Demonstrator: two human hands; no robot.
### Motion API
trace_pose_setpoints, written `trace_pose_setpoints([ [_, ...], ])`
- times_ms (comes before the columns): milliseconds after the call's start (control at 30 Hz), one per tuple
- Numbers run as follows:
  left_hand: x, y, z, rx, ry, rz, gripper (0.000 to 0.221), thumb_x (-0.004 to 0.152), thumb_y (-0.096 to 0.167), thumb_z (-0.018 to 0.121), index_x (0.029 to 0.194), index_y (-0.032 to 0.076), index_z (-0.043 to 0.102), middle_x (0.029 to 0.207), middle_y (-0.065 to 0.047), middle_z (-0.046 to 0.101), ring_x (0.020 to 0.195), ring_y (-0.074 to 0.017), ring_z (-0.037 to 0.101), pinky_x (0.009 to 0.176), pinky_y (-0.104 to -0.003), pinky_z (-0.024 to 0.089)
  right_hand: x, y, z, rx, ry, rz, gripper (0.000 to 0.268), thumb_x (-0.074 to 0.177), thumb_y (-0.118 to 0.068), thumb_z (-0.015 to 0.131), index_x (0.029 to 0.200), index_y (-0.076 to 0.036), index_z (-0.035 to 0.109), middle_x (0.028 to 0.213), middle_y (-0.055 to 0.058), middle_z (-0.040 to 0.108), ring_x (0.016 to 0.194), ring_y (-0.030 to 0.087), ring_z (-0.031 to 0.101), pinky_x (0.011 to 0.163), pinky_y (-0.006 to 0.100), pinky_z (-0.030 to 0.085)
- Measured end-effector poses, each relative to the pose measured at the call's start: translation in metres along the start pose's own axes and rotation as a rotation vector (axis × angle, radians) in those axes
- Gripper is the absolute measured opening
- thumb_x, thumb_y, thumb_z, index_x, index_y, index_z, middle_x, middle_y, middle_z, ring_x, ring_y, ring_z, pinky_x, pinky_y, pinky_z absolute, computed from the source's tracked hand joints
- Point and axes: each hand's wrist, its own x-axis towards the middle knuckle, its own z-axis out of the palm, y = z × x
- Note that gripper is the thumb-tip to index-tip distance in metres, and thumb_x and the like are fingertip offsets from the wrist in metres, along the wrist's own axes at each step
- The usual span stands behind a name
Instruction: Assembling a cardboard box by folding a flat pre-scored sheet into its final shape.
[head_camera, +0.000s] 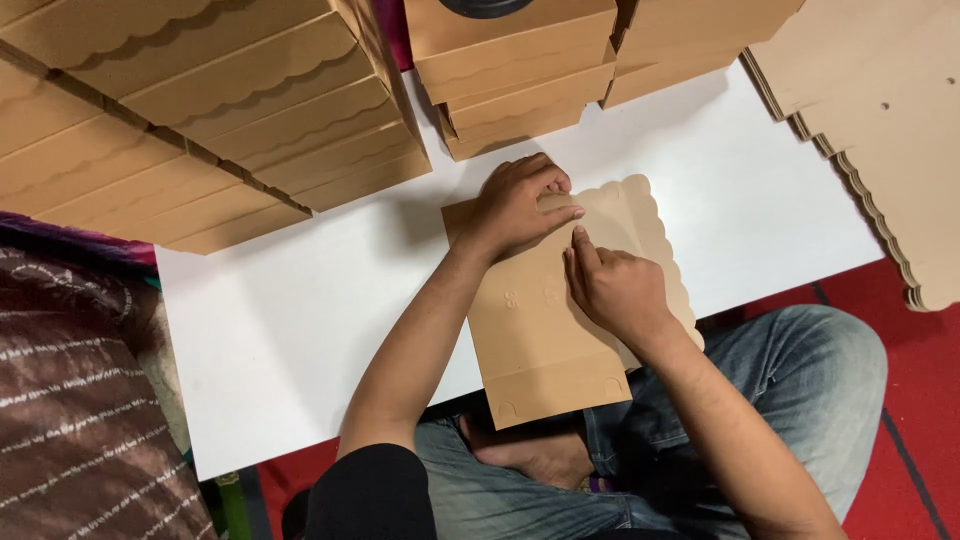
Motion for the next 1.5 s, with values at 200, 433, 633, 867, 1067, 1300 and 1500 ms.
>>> trace_pose_setpoints([
  [200, 0.0, -0.005, 0.003, -0.011, -0.027, -0.029, 0.033, 0.079, 0.044, 0.082, 0.099, 0.023, 0.065, 0.092, 0.004, 0.061, 0.094, -0.0216, 0.067, 0.083, -0.04, 0.05, -0.016, 0.001, -0.006, -0.086, -0.112, -0.078, 0.042, 0.092, -0.028, 0.056, 0.125, -0.01, 0.074, 0.07, 0.003, 0.074, 0.055, 0.016, 0.071, 0.049, 0.026, 0.055],
  [433, -0.001, -0.006, 0.004, -0.006, -0.032, -0.022, 0.032, 0.08, 0.041, 0.082, 0.099, 0.022, 0.065, 0.093, 0.005, 0.06, 0.095, -0.0215, 0.066, 0.083, -0.04, 0.049, -0.053, -0.003, -0.028, -0.058, -0.173, -0.137, 0.048, 0.089, -0.023, 0.059, 0.131, -0.005, 0.071, 0.067, 0.004, 0.075, 0.055, 0.017, 0.072, 0.049, 0.024, 0.054],
  [633, -0.002, 0.0, -0.002, -0.004, -0.049, -0.021, 0.03, 0.081, 0.041, 0.082, 0.098, 0.023, 0.065, 0.092, 0.006, 0.06, 0.094, -0.0204, 0.066, 0.083, -0.04, 0.048, -0.093, -0.004, -0.043, -0.045, -0.132, -0.179, 0.051, 0.088, -0.019, 0.057, 0.136, -0.009, 0.069, 0.064, 0.002, 0.071, 0.055, 0.016, 0.071, 0.052, 0.021, 0.054],
  [867, 0.0, -0.001, 0.0, 0.009, -0.05, 0.024, 0.028, 0.083, 0.039, 0.082, 0.095, 0.022, 0.063, 0.093, 0.004, 0.058, 0.093, -0.0218, 0.066, 0.08, -0.041, 0.048, -0.094, -0.007, -0.053, -0.008, -0.208, -0.134, 0.043, 0.089, -0.025, 0.063, 0.128, -0.011, 0.073, 0.061, 0.002, 0.071, 0.051, 0.018, 0.07, 0.048, 0.027, 0.053],
  [1067, -0.001, 0.029, -0.018, -0.089, -0.055, -0.081, 0.038, 0.085, 0.032, 0.08, 0.066, 0.018, 0.05, 0.089, 0.007, 0.057, 0.081, -0.0143, 0.059, 0.086, -0.035, 0.04, -0.057, 0.006, 0.006, -0.069, 0.015, -0.119, 0.029, 0.104, -0.032, 0.064, 0.127, -0.014, 0.07, 0.051, -0.005, 0.052, 0.035, 0.015, 0.045, 0.036, 0.033, 0.024],
  [1300, -0.002, 0.012, -0.006, -0.043, -0.03, -0.016, 0.046, 0.085, 0.033, 0.082, 0.064, 0.017, 0.045, 0.093, 0.004, 0.061, 0.083, -0.0213, 0.062, 0.079, -0.037, 0.041, -0.017, 0.009, 0.007, 0.013, -0.069, -0.035, 0.038, 0.104, -0.029, 0.056, 0.133, -0.012, 0.072, 0.056, -0.001, 0.063, 0.041, 0.021, 0.057, 0.039, 0.034, 0.038],
  [1500, -0.004, 0.008, -0.002, -0.021, -0.024, 0.035, 0.044, 0.084, 0.034, 0.083, 0.065, 0.016, 0.048, 0.093, -0.001, 0.063, 0.088, -0.0287, 0.067, 0.075, -0.041, 0.044, -0.06, 0.0, -0.022, -0.023, -0.188, -0.045, 0.048, 0.094, -0.031, 0.056, 0.137, -0.014, 0.068, 0.063, 0.002, 0.073, 0.048, 0.021, 0.07, 0.045, 0.035, 0.052],
])
